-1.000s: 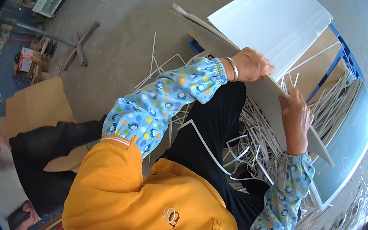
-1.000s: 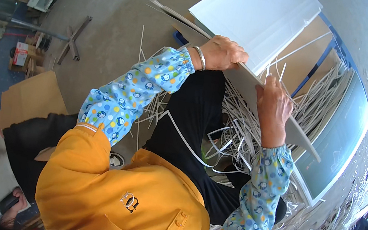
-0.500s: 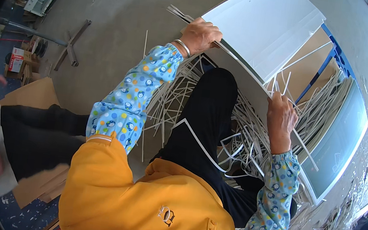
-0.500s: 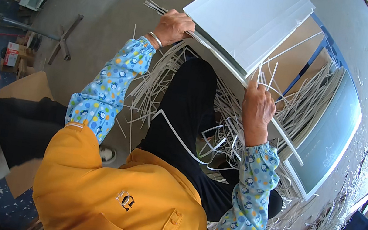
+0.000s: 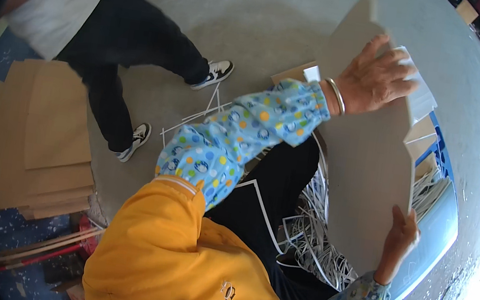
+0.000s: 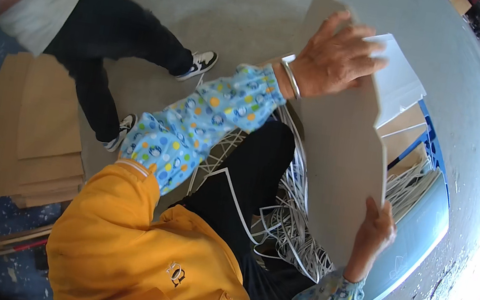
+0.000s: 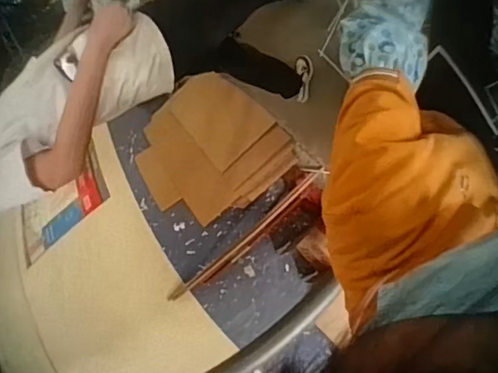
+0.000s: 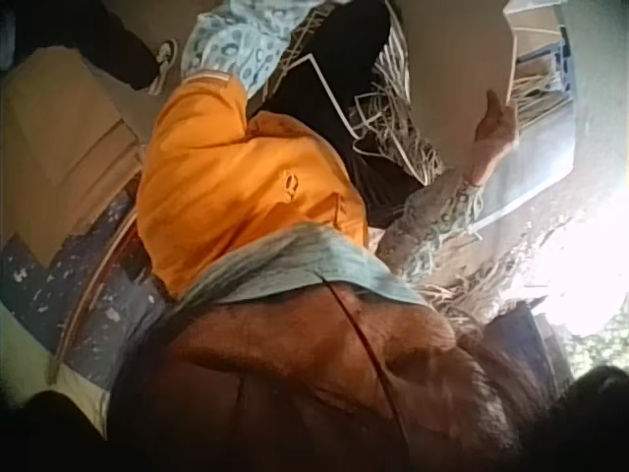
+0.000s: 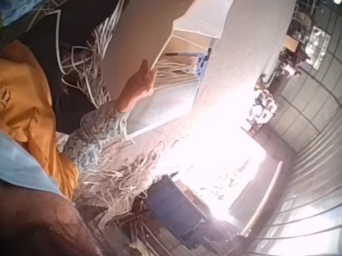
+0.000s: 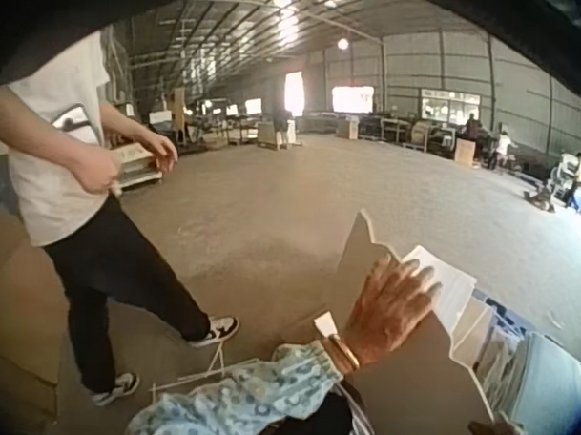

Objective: Organizing and stacking cardboard scraps and paper cutouts in a production facility.

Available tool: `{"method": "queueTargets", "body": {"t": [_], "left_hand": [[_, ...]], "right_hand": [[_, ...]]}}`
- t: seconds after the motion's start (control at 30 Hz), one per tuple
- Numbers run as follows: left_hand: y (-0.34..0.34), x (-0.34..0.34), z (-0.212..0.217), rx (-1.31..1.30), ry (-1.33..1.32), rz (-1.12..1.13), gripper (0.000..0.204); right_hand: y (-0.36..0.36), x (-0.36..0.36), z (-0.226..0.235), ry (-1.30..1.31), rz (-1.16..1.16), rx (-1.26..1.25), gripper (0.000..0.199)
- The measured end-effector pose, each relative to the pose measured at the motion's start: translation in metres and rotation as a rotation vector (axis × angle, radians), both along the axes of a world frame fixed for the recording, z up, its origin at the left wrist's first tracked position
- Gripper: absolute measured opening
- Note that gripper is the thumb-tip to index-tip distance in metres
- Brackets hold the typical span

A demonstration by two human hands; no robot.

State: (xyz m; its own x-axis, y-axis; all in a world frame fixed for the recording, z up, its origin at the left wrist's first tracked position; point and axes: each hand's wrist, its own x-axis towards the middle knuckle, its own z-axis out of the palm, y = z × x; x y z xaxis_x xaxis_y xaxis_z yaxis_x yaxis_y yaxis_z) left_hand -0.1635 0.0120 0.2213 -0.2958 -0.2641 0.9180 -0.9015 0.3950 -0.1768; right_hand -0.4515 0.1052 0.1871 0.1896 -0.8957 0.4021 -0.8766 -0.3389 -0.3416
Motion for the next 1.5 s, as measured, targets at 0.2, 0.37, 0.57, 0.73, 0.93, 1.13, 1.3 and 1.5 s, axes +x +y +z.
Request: {"method": "queueTargets", "body": {"t": [0.2,0.37,0.57,0.73,0.93,1.13,1.3,1.5], "left_hand": [[0.022,-0.055,-0.052,0.191,0.787,-0.409,0.059],[0.053,-0.130,-0.224,1.049,1.178,-0.480,0.065],[0.098,-0.171,-0.314,1.630,1.371,-0.342,0.098],[0.096,-0.181,-0.271,2.100,2.007,-0.855,0.085],[0.071,-0.203,-0.282,2.014,1.678,-0.920,0.023],[0.065,-0.196,-0.311,1.984,1.504,-0.785,0.019],[0.077,-0.201,-0.314,1.976,1.772,-0.892,0.043],[0.075,-0.226,-0.312,2.095,1.737,-0.892,0.051]], "right_hand": [[0.027,-0.053,0.041,-0.623,-0.263,0.045,0.016],[0.056,-0.135,0.046,-0.871,-0.426,0.041,0.021],[0.079,-0.174,0.021,-1.089,-0.568,-0.210,0.035],[0.104,-0.244,-0.073,-1.370,-0.673,-0.061,0.043],[0.110,-0.243,-0.253,-1.647,-0.855,0.059,0.047],[0.129,-0.189,-0.271,-1.971,-0.895,0.013,0.035],[0.141,-0.189,-0.295,-1.148,-0.719,-0.007,0.063],[0.145,-0.187,-0.298,-0.542,-0.595,-0.045,0.069]]}}
